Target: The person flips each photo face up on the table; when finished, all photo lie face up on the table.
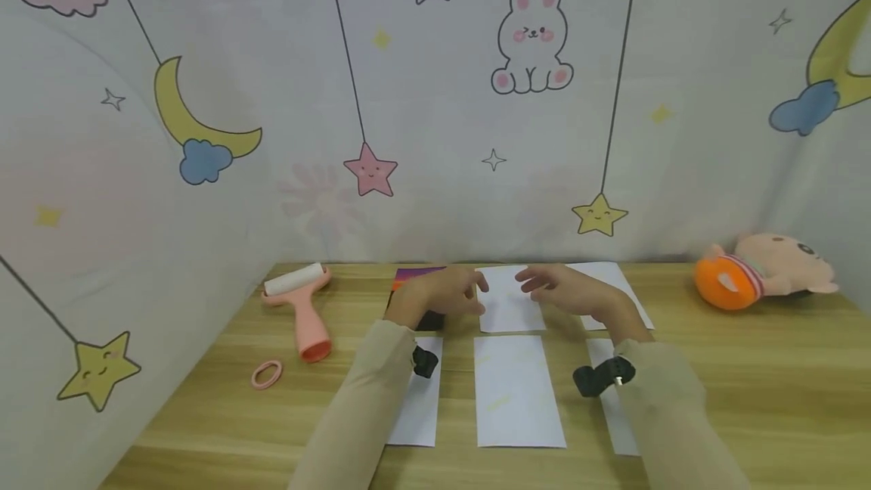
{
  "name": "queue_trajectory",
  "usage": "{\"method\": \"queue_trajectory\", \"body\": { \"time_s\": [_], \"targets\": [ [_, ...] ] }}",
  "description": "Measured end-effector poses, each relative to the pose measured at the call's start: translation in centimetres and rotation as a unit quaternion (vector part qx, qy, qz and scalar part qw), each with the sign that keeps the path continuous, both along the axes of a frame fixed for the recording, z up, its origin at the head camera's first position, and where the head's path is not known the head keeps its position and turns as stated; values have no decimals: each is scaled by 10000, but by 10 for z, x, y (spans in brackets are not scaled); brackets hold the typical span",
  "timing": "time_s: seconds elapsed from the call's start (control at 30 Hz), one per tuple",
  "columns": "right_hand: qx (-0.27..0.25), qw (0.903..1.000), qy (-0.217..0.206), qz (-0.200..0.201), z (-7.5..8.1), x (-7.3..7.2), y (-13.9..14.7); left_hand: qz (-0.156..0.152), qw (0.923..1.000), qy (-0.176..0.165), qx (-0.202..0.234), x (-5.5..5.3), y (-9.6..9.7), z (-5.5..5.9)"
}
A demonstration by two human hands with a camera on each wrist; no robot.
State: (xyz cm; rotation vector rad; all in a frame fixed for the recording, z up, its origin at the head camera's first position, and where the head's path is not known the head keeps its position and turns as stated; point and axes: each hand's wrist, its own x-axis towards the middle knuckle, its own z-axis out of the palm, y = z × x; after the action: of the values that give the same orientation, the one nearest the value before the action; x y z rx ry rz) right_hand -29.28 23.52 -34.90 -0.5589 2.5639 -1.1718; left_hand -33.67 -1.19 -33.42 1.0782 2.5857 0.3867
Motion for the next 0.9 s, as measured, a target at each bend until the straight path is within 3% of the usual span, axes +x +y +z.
{"method": "queue_trajectory", "body": {
  "time_s": [0.4,0.67,0.9],
  "targets": [
    [273,9990,-360,-70,-1,0,6,183,9993,-150,-274,2,6,-8],
    [329,9984,-452,-80,-1,0,8,301,9945,354,-934,5,13,-9],
    [312,9978,-580,-95,-1,-1,3,477,9920,389,-1104,6,15,-12]
  ]
}}
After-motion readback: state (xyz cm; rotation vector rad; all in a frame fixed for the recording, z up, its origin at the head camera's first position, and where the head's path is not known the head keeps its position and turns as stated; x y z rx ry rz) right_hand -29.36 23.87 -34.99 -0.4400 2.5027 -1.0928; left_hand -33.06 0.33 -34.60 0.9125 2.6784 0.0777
